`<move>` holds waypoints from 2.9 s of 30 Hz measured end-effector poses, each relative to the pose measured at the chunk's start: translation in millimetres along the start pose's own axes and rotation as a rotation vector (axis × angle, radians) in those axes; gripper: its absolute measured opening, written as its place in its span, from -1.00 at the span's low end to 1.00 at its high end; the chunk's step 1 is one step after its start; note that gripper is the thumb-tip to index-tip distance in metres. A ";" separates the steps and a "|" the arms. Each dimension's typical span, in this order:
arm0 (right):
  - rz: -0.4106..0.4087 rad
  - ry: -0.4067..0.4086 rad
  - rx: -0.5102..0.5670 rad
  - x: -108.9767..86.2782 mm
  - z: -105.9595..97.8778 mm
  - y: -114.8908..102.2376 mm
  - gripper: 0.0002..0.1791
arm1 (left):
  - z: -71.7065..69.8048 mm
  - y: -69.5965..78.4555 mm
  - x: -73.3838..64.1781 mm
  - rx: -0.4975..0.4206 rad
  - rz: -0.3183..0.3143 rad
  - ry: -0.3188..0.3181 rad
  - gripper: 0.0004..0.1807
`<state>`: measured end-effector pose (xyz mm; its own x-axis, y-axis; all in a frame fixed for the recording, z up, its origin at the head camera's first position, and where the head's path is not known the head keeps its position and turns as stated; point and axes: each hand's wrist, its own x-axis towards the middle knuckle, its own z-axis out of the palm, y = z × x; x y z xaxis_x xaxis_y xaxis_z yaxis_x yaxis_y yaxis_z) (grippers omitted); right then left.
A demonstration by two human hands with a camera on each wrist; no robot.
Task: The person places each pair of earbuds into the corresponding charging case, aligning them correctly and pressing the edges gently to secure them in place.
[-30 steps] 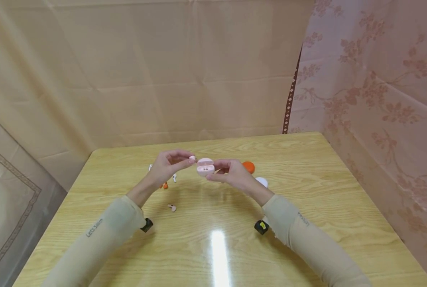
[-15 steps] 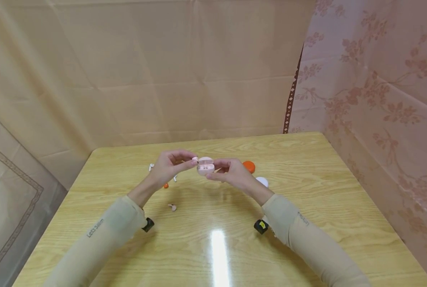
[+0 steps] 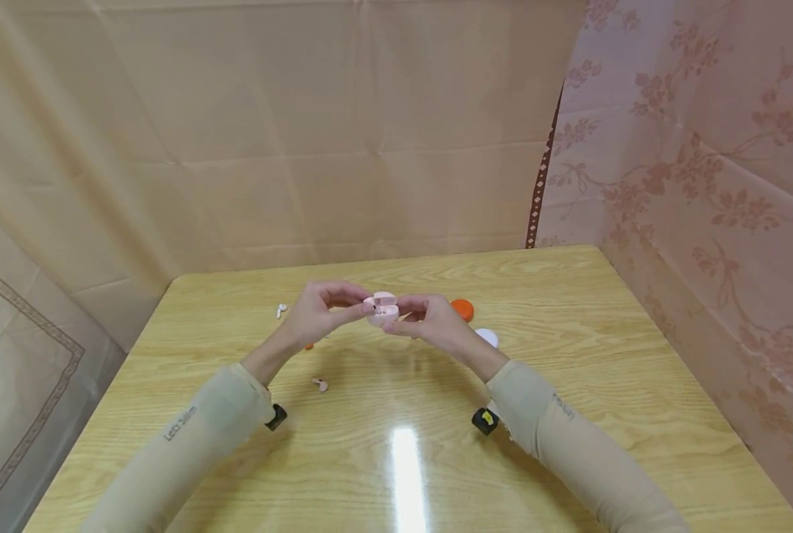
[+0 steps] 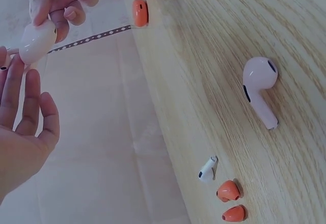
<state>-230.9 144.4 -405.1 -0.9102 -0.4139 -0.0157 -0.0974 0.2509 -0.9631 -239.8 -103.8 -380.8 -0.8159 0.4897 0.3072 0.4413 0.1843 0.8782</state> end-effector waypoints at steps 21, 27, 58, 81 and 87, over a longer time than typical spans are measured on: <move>0.017 -0.010 0.007 -1.4 -0.7 -0.7 -0.52 | 3.4 -3.1 0.2 0.222 0.085 0.041 -0.79; 0.018 -0.005 -0.022 -1.0 0.6 0.2 -0.51 | 3.5 -6.0 0.2 0.246 0.122 0.045 -0.79; 0.021 -0.006 -0.009 -1.5 7.3 -2.1 -0.49 | -0.2 -16.3 -5.2 0.027 0.136 0.065 -0.87; 0.039 -0.018 0.050 1.5 10.0 0.1 -0.50 | -9.7 -12.0 -0.5 0.057 0.023 -0.041 -0.87; 0.043 -0.014 0.076 2.5 10.7 0.1 -0.51 | -10.2 -11.6 -0.3 0.028 0.030 -0.036 -0.85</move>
<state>-228.8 134.1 -408.1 -0.9070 -0.4168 -0.0605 -0.0272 0.2012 -0.9792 -248.4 -114.7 -387.4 -0.7886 0.5254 0.3195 0.4761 0.1928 0.8580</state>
